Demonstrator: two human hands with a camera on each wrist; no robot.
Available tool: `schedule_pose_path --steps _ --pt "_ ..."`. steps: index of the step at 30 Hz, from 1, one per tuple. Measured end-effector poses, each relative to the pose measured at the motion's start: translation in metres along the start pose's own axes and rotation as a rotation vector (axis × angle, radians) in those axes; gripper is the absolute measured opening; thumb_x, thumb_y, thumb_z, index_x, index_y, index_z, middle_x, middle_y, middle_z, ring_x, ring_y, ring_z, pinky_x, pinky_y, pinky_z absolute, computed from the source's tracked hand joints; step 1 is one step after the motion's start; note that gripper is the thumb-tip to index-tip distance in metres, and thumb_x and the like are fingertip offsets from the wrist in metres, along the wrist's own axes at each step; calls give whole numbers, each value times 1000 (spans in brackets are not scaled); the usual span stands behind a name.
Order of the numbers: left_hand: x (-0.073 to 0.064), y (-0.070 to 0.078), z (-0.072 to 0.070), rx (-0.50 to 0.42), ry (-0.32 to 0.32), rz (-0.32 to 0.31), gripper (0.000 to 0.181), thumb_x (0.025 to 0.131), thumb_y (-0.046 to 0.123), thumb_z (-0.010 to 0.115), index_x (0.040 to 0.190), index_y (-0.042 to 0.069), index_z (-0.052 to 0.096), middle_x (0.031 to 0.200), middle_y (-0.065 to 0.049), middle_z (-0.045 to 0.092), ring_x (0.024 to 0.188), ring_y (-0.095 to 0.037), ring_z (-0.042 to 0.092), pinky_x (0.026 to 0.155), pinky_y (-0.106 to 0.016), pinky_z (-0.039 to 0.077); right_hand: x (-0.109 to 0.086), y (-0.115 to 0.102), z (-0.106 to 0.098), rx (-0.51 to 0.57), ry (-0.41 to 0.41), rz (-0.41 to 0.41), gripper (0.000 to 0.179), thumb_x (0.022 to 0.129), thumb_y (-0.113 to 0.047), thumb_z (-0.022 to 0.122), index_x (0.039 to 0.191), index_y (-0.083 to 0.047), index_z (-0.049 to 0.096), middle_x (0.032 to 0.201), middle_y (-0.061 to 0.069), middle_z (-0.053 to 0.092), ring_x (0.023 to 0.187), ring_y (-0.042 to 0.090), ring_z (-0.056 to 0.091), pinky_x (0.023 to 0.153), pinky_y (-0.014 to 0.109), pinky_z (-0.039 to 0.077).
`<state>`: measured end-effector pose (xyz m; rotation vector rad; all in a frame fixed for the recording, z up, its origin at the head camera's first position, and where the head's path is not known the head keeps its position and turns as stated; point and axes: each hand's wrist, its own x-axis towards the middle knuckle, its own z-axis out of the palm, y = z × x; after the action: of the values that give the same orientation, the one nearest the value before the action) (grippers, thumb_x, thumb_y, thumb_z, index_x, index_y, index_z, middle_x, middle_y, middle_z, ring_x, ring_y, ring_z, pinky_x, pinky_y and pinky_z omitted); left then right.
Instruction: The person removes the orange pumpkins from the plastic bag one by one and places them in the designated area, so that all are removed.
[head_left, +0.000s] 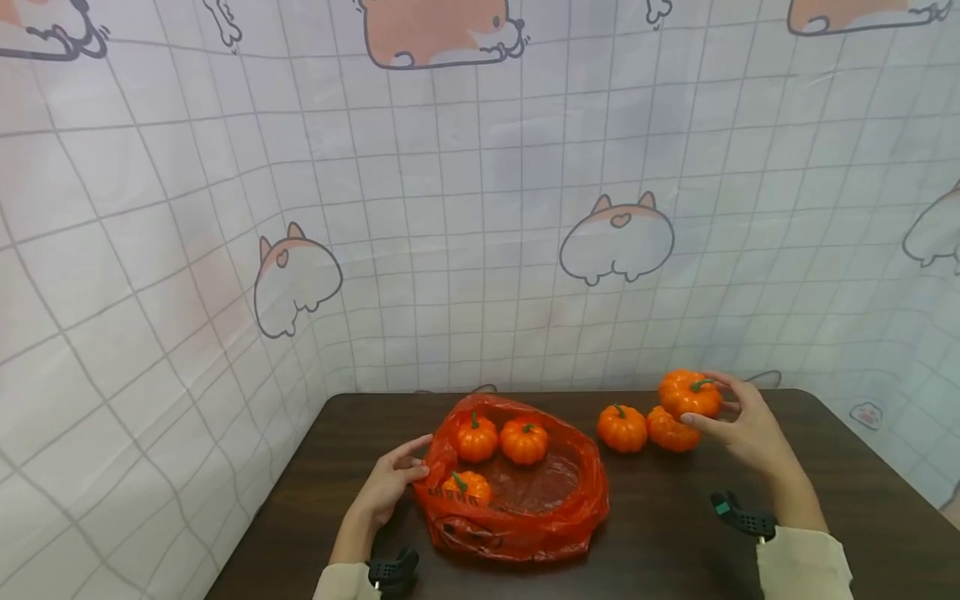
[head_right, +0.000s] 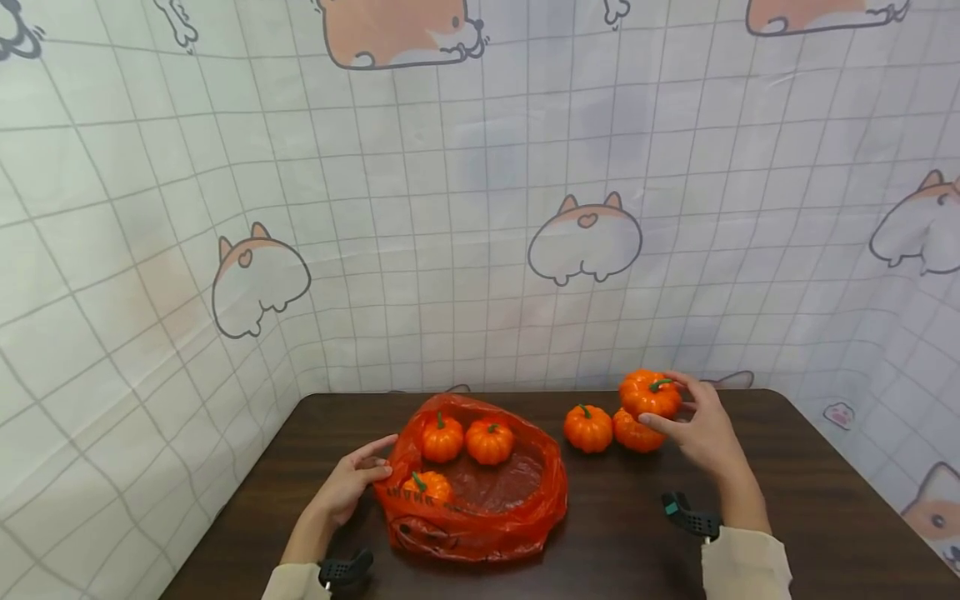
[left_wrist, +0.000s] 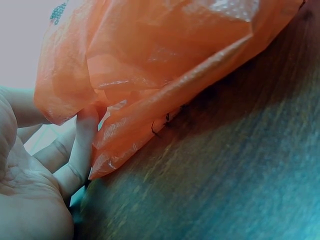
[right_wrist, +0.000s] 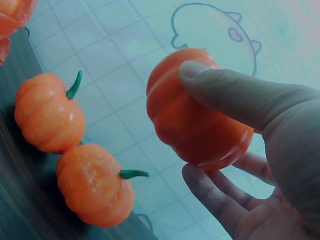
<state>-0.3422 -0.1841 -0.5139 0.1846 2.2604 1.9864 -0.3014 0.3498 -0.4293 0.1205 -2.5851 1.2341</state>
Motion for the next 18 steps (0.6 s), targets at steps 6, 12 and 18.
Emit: schedule_pose_path --steps 6,12,18 --pt "2 0 0 1 2 -6 54 98 4 63 150 9 52 102 -9 65 90 -18 61 78 -32 52 2 10 -3 -7 16 21 88 94 -40 74 160 -4 29 154 39 22 128 62 43 88 66 52" --pt "2 0 0 20 15 -5 53 97 4 63 149 10 54 103 -11 65 91 -19 61 79 -33 52 1 20 -5 0 33 60 90 94 -41 73 160 -2 27 155 40 21 128 62 41 91 69 49" --pt "2 -2 0 26 4 0 53 98 5 63 149 10 53 103 -9 66 92 -19 62 80 -33 52 0 29 -7 -2 64 106 91 94 -43 72 161 -3 25 154 41 20 129 64 39 92 73 45"
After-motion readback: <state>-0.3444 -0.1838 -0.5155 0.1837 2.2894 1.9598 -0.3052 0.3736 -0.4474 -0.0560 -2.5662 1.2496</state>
